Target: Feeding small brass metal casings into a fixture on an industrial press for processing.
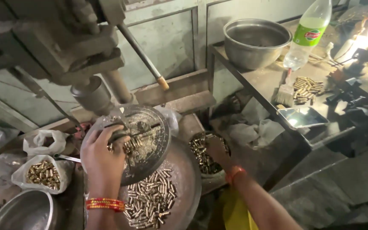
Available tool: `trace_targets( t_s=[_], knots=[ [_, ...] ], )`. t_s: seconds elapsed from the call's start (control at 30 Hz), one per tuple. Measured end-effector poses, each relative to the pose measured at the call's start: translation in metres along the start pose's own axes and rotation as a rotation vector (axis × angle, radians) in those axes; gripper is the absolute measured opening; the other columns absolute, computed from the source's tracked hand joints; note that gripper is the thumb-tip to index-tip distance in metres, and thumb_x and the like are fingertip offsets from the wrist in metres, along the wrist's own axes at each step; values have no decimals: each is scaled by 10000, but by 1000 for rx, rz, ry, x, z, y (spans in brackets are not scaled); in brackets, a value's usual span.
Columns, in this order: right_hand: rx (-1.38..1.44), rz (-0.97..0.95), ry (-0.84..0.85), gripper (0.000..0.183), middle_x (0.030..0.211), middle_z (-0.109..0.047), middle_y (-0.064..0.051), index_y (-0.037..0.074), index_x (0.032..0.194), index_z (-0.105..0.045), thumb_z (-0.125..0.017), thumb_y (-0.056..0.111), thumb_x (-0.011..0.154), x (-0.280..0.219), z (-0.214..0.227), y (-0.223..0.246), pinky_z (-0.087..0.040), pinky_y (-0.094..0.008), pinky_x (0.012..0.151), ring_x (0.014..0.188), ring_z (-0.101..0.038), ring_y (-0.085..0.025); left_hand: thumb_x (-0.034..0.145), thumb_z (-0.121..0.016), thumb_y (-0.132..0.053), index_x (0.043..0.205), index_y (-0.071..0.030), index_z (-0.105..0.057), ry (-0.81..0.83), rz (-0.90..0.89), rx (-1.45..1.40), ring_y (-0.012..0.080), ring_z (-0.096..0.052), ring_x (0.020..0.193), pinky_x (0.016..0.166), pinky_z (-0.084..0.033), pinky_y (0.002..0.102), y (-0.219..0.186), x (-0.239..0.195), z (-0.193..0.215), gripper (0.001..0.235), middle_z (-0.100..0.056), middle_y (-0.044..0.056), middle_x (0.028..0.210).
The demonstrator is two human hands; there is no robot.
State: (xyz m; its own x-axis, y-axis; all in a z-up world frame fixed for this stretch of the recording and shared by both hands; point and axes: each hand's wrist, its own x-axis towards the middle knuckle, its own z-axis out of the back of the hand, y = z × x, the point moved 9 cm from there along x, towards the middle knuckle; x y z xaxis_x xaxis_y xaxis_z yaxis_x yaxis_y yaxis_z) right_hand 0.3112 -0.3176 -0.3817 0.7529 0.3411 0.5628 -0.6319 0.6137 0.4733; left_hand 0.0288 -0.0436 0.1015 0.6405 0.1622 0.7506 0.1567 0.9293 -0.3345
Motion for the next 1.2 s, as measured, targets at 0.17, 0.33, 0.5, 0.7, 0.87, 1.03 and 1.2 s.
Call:
trace_targets(
  t_s=[0.17, 0.33, 0.5, 0.7, 0.87, 1.03, 1.2],
  knots=[
    [-486, -419, 471, 189, 917, -743, -205, 57, 849, -773, -659, 207, 842, -47, -74, -54, -564, -463, 766, 853, -724, -343, 742, -824, -71, 1018, -75, -755, -7, 28, -70, 333, -681, 940, 842, -533, 404, 0, 0, -2, 285, -727, 133, 991],
    [17, -806, 267, 247, 953, -731, -242, 39, 1009, -723, -591, 238, 946, -40, -46, -37, -565, -521, 748, 911, -712, -415, 711, -829, -80, 1000, -86, -769, -5, 63, -49, 321, -689, 891, 798, -533, 405, 6, 5, -3, 296, -738, 124, 949],
    [-492, -410, 619, 224, 1065, -740, -168, 85, 1019, -763, -639, 189, 863, -49, -80, -51, -606, -445, 820, 1032, -718, -352, 735, -814, -80, 1010, -105, -783, 43, 123, -101, 297, -708, 859, 769, -548, 395, 18, -1, -3, 278, -752, 109, 947],
    [-260, -327, 90, 190, 977, -712, -190, 52, 1026, -687, -656, 190, 900, -15, 12, 18, -534, -446, 842, 947, -684, -355, 739, -864, -212, 1034, -157, -802, 293, 375, -224, 206, -752, 840, 775, -563, 346, 66, -33, -20, 306, -789, 78, 931],
    [544, -391, -162, 203, 892, -769, -68, 10, 1080, -721, -686, 36, 882, 79, 185, 186, -559, -300, 744, 814, -684, -107, 754, -833, -174, 1096, -168, -797, 312, 505, -417, 144, -746, 903, 839, -556, 313, 78, -48, -24, 344, -824, 49, 995],
    [1236, -312, -59, 128, 928, -751, -40, -10, 1037, -715, -686, -35, 914, 109, 202, 299, -563, -278, 746, 825, -683, -108, 853, -757, -127, 1186, -77, -762, 316, 660, -890, 127, -666, 881, 798, -529, 279, 68, -67, -54, 337, -754, 23, 974],
    [1326, -241, 19, 155, 914, -751, -43, -16, 1014, -744, -720, -77, 873, 113, 192, 353, -575, -281, 767, 833, -701, -122, 938, -679, -70, 1291, -11, -694, 284, 761, -1431, 118, -586, 831, 737, -489, 258, 47, -85, -81, 358, -650, 7, 918]
  ],
)
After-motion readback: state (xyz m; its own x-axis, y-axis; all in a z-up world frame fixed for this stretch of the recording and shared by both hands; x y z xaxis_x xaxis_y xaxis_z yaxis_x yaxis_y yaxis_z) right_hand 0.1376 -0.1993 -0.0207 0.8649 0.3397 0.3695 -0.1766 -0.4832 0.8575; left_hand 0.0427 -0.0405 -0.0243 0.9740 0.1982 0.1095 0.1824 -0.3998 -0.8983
